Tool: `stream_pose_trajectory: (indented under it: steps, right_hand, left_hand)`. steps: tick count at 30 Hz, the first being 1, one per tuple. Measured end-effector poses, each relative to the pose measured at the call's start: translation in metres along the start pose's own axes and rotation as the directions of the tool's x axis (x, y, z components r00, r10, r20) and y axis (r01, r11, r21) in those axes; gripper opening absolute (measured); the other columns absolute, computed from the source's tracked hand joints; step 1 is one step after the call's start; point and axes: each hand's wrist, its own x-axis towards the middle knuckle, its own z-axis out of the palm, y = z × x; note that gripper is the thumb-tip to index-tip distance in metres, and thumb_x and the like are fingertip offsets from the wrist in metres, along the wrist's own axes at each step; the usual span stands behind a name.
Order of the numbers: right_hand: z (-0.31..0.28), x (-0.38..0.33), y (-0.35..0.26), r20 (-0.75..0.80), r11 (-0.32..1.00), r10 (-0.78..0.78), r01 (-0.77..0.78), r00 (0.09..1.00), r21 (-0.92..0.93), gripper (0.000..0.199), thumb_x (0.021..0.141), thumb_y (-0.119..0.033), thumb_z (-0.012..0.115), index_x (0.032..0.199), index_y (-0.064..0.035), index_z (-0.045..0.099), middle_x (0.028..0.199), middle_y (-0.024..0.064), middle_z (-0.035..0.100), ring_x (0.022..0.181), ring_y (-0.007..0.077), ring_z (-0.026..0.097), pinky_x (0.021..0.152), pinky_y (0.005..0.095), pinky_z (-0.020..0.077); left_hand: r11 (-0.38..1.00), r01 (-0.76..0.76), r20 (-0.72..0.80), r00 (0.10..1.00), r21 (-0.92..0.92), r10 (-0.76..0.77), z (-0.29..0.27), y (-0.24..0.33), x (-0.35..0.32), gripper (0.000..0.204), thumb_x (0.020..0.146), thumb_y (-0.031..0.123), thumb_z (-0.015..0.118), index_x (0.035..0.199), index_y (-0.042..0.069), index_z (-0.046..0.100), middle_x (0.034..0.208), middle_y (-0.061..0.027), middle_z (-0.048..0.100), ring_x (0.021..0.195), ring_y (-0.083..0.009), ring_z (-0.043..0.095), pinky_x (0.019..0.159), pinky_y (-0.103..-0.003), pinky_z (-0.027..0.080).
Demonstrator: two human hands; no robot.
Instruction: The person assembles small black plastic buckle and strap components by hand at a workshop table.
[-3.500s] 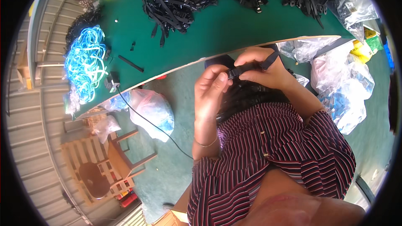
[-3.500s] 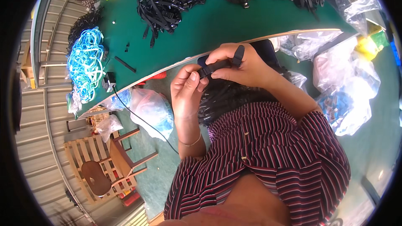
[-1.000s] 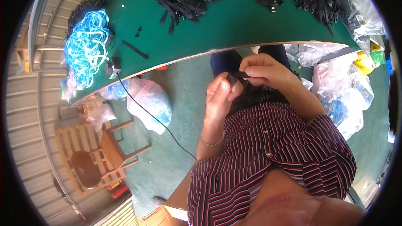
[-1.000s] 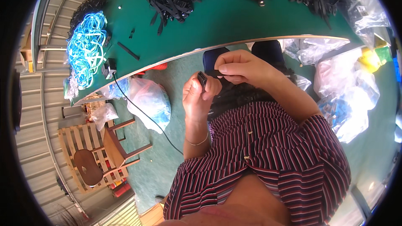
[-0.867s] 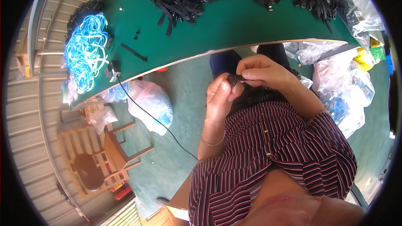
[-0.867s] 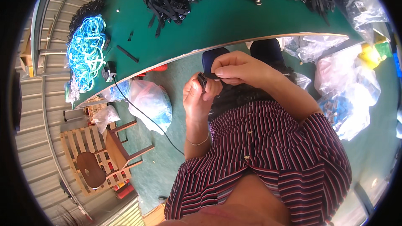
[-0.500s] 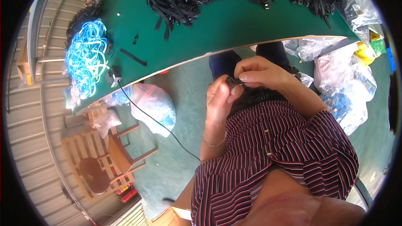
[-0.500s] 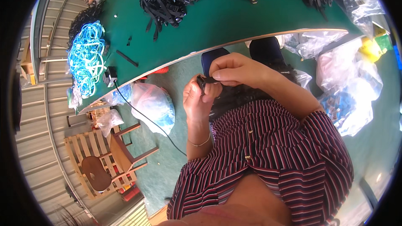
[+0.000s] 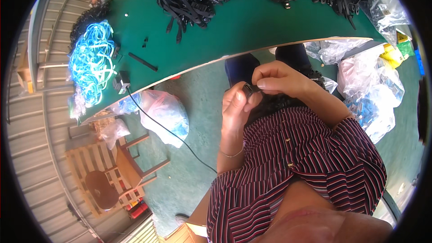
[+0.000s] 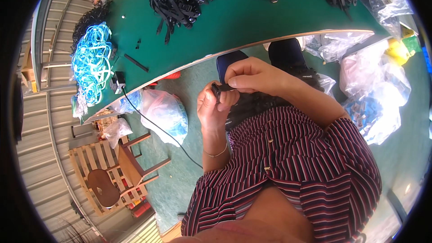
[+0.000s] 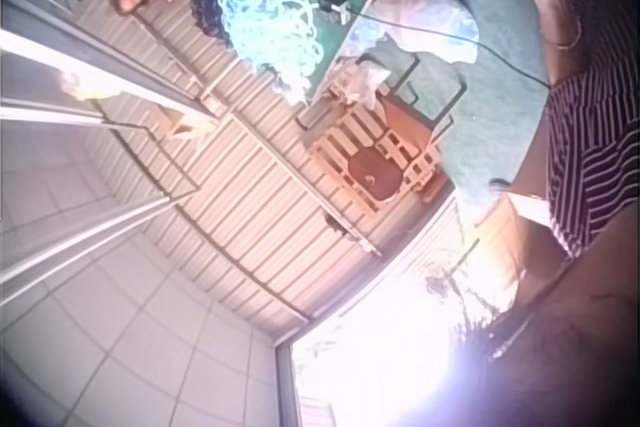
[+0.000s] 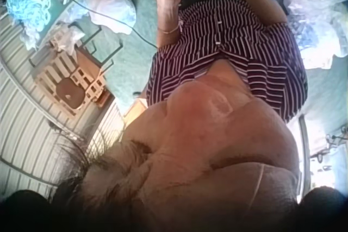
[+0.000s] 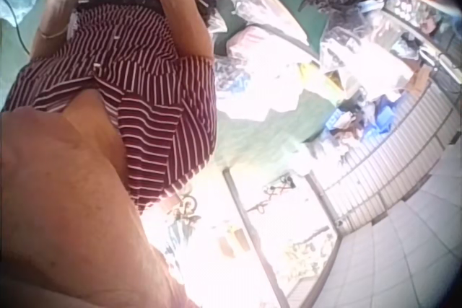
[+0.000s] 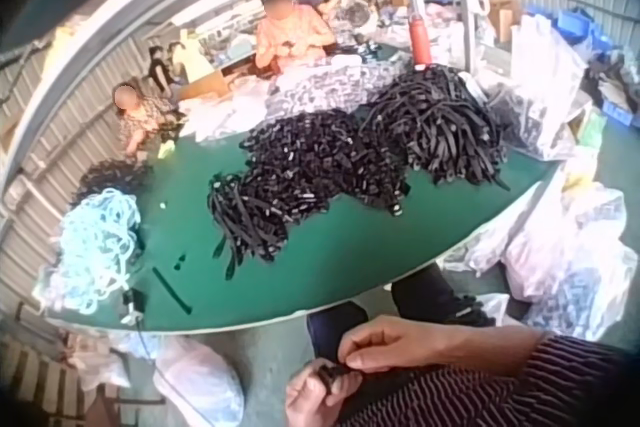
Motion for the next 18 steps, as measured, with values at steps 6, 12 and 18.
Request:
stream_pose_trajectory:
  steps: [6, 12, 18]
  right_hand:
    - [0.004, 0.002, -0.001, -0.030, 0.999, 0.021, -0.023, 0.999, -0.038, 0.013, 0.085, -0.014, 0.053, 0.080, -0.0026, 0.056, 0.058, -0.0052, 0.041, 0.052, 0.0025, 0.034, 0.046, 0.0193, 0.0237]
    - [0.011, 0.004, 0.000, -0.023, 1.000, -0.008, 0.008, 1.000, -0.009, 0.013, 0.085, -0.014, 0.052, 0.080, -0.0028, 0.056, 0.059, -0.0052, 0.041, 0.052, 0.0028, 0.034, 0.048, 0.0195, 0.0247]
    - [0.012, 0.008, 0.001, -0.093, 0.992, -0.061, 0.050, 0.994, -0.112, 0.012, 0.087, -0.014, 0.050, 0.084, -0.0030, 0.055, 0.059, -0.0050, 0.041, 0.053, 0.0029, 0.034, 0.050, 0.0204, 0.0279]
  left_hand:
    - [0.999, -0.026, 0.009, 1.000, -0.024, 0.027, -0.005, -0.002, -0.003, 0.041, 0.092, 0.041, 0.042, 0.068, 0.007, 0.041, 0.051, 0.0029, 0.036, 0.045, -0.0096, 0.030, 0.047, -0.027, 0.024]
    - [1.000, -0.012, 0.015, 1.000, -0.028, 0.012, -0.008, 0.000, -0.007, 0.041, 0.092, 0.041, 0.042, 0.069, 0.006, 0.043, 0.052, 0.0026, 0.037, 0.046, -0.0092, 0.031, 0.047, -0.026, 0.025]
    - [0.994, 0.089, -0.072, 0.994, 0.057, -0.085, -0.006, 0.001, -0.007, 0.038, 0.089, 0.039, 0.050, 0.073, 0.004, 0.047, 0.058, 0.0011, 0.040, 0.054, -0.0071, 0.032, 0.050, -0.022, 0.025]
